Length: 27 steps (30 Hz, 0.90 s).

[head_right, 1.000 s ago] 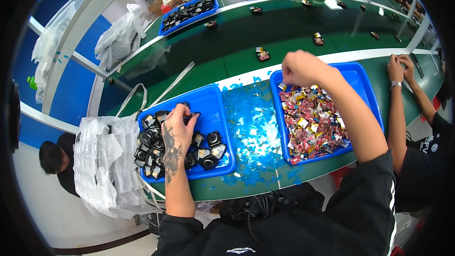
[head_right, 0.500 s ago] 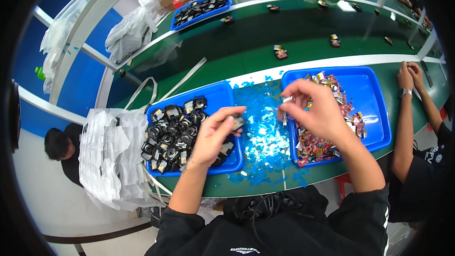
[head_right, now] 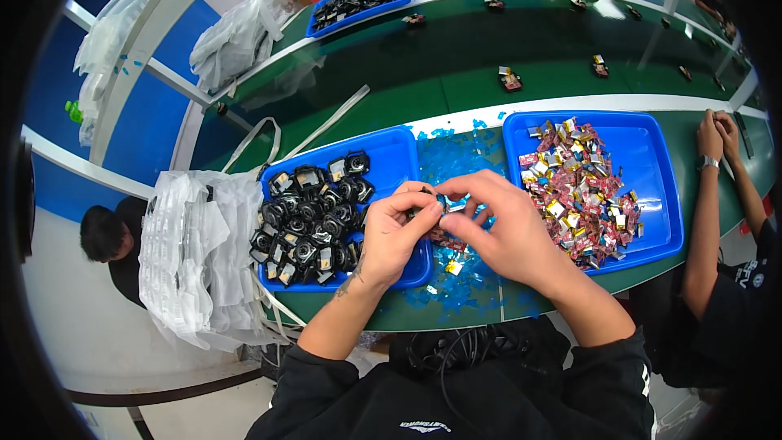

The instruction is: The worker is assembling small electronic components, specifically peeling and sticking small battery or camera modules on an industrial production line.

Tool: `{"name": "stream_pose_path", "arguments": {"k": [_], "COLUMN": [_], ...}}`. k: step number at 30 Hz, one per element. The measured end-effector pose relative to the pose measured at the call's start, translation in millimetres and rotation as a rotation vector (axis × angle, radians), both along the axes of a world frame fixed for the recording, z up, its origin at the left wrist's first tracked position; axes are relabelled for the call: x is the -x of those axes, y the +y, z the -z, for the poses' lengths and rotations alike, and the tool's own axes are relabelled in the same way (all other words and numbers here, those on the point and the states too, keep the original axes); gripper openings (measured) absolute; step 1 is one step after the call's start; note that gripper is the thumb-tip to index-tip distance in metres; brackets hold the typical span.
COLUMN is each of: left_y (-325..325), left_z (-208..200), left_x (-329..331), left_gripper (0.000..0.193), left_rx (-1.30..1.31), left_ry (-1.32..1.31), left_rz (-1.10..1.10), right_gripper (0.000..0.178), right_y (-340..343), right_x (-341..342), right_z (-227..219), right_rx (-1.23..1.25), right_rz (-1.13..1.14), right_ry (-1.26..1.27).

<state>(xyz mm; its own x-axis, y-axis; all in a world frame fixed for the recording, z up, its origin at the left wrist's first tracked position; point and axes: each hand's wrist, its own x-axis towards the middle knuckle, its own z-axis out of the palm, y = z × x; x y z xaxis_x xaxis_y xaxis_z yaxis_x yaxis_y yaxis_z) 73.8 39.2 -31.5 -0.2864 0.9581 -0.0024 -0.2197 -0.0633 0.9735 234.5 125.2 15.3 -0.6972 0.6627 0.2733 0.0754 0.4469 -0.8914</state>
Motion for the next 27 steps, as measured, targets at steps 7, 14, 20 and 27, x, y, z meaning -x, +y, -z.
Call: {"name": "stream_pose_path", "arguments": {"k": [7, 14, 20, 27], "left_y": [-3, -3, -1, -2], "left_z": [-5, -5, 0, 2], "left_x": [1, 0, 0, 5], "left_gripper": [0.014, 0.015, 0.013, 0.009], "left_rx": [-0.044, -0.057, -0.015, 0.044], "left_ry": [0.243, 0.343, 0.426, 0.184], "left_rz": [0.011, 0.047, -0.033, -0.057], "right_gripper": [0.012, 0.008, 0.011, 0.022], "right_y": [9, 9, -3, -1], "right_x": [3, 0, 7, -5], "right_z": [8, 5, 11, 15], "right_rx": [0.071, 0.316, -0.612, -0.353], "right_rz": [-0.001, 0.001, 0.174, 0.215], "right_ry": [0.06, 0.02, 0.026, -0.159]}}
